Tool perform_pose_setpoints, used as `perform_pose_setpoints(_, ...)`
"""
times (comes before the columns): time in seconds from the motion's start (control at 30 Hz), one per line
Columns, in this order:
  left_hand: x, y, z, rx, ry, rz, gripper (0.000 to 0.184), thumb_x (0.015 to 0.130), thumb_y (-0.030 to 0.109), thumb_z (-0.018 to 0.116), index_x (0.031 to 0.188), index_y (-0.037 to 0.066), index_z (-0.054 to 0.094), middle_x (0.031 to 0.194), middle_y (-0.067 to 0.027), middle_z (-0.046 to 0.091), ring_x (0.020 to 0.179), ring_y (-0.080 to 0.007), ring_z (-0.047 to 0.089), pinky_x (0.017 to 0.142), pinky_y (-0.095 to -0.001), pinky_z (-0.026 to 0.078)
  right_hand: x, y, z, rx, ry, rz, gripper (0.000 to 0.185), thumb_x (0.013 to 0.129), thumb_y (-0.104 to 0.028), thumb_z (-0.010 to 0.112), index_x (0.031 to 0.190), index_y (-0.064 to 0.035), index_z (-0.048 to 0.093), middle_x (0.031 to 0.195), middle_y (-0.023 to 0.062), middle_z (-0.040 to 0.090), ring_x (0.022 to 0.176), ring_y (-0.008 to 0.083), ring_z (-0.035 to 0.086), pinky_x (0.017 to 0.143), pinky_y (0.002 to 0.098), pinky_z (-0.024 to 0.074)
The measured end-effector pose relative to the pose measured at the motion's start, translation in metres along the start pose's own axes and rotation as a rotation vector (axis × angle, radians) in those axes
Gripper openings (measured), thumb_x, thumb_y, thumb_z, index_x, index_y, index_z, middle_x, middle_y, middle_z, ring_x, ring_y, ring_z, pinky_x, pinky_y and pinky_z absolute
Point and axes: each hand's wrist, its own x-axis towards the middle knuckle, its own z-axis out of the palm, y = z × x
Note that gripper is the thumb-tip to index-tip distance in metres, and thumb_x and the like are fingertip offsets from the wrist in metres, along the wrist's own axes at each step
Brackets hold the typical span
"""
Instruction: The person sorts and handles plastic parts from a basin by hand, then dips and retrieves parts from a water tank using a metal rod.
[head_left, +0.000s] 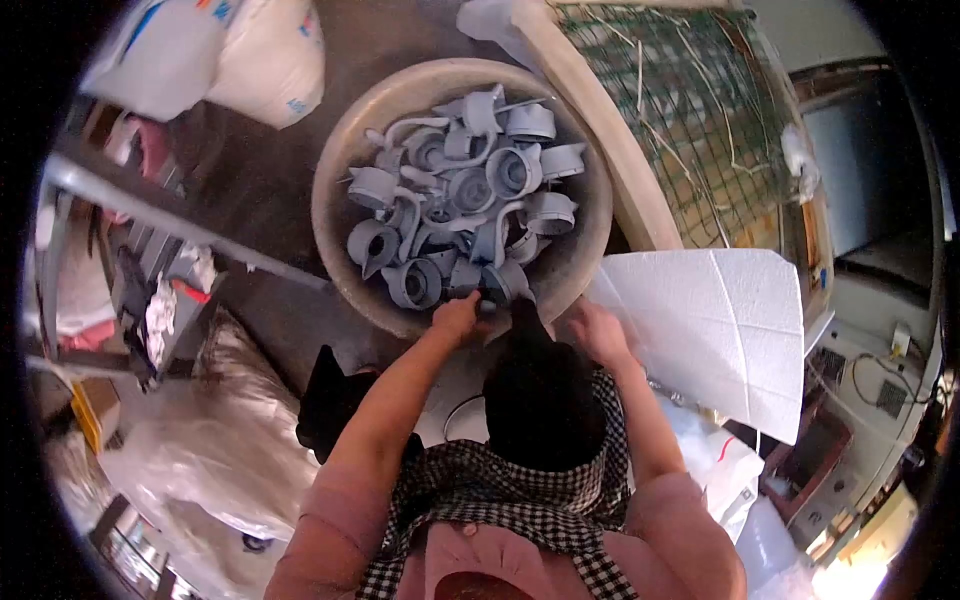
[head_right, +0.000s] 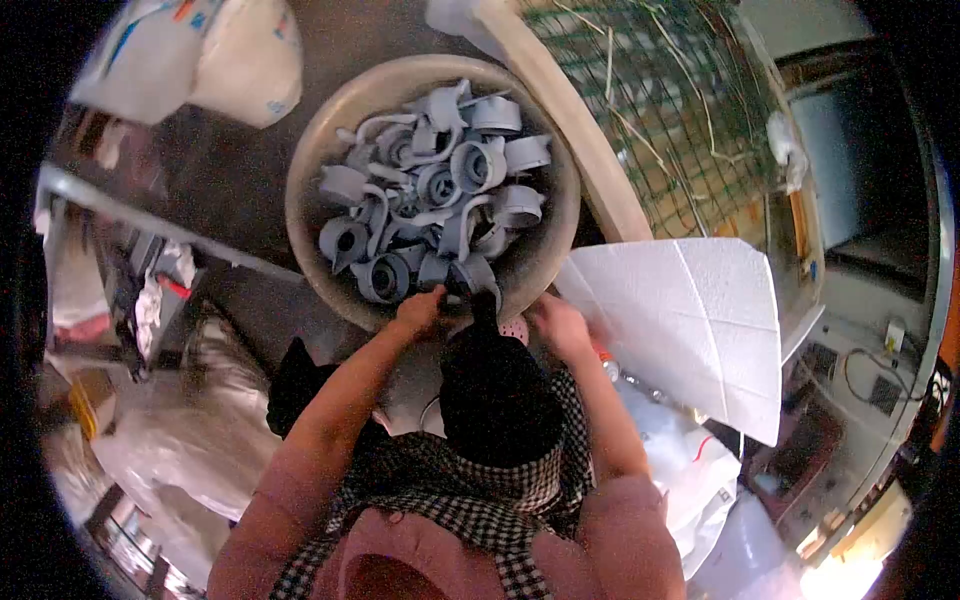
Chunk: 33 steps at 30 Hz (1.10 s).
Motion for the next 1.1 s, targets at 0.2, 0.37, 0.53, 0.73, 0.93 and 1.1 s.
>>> perform_pose_setpoints(0.2, 0.023, -0.029, 0.014, -0.058, 0.609, 0.513, 0.038, 0.073, 0.027, 0.069, 0.102, 0.006, 0.056, 0.092, -0.0160, 0.058, 0.082, -0.0331, 0.058, 0.080, -0.0415, 0.047, 0.132, 0.016, 0.082, -0.719, -0.002, -0.905, 0.040, 0.077, -0.014, 0.063, 0.113, -0.0010, 0.052, 0.108, 0.0115, 0.059, 0.106, 0.0257, 0.055, 0.096, 0.0422, 0.0362)
perform_pose_setpoints(0.37, -0.025, -0.039, -0.068, -1.411, 0.583, 0.376, 0.020, 0.084, 0.023, 0.063, 0.089, 0.008, 0.050, 0.070, -0.0071, 0.052, 0.069, -0.0187, 0.053, 0.062, -0.0346, 0.045, 0.095, -0.038, 0.021, 0.104, 0.031, -0.679, 0.043, 0.084, -0.030, 0.059, 0.112, 0.0021, 0.049, 0.088, 0.0139, 0.062, 0.088, 0.0224, 0.061, 0.080, 0.0391, 0.0441)
perform_pose_setpoints(0.53, -0.097, 0.021, -0.130, -1.435, 0.962, 0.398, 0.027, 0.083, 0.028, 0.066, 0.092, 0.008, 0.051, 0.065, -0.0040, 0.050, 0.060, -0.0163, 0.049, 0.057, -0.0337, 0.044, 0.049, -0.089, -0.075, 0.391, 0.138, -0.511, 0.051, 0.089, -0.046, 0.050, 0.102, 0.0031, 0.048, 0.067, 0.0126, 0.060, 0.069, 0.0223, 0.061, 0.063, 0.0358, 0.0467)
perform_pose_setpoints(0.73, -0.129, 0.084, -0.149, -1.636, 0.750, 0.459, 0.034, 0.075, 0.028, 0.074, 0.096, 0.008, 0.056, 0.067, -0.0019, 0.052, 0.052, -0.0118, 0.047, 0.049, -0.0274, 0.042, 0.022, -0.150, -0.092, 0.332, 0.060, -0.754, 0.036, 0.093, -0.032, 0.044, 0.108, 0.0009, 0.045, 0.071, 0.0123, 0.060, 0.069, 0.0253, 0.060, 0.066, 0.0367, 0.0452)
perform_pose_setpoints(0.93, -0.117, 0.070, -0.153, -1.331, 0.850, 0.290, 0.021, 0.084, 0.025, 0.064, 0.090, 0.007, 0.056, 0.069, -0.0037, 0.059, 0.060, -0.0120, 0.057, 0.045, -0.0241, 0.039, 0.025, -0.173, -0.087, 0.080, 0.261, -1.077, 0.028, 0.093, -0.026, 0.047, 0.100, -0.0002, 0.054, 0.083, 0.0132, 0.061, 0.079, 0.0218, 0.059, 0.070, 0.0343, 0.0452)
perform_pose_setpoints(1.1, -0.131, 0.044, -0.179, -1.536, 1.011, 0.221, 0.024, 0.091, 0.029, 0.053, 0.084, 0.006, 0.052, 0.065, -0.0032, 0.055, 0.055, -0.0158, 0.060, 0.039, -0.0244, 0.035, 0.077, -0.156, -0.142, 0.522, 0.271, -0.702, 0.027, 0.090, -0.024, 0.054, 0.104, -0.0017, 0.058, 0.096, 0.0077, 0.062, 0.086, 0.0160, 0.057, 0.079, 0.0293, 0.0451)
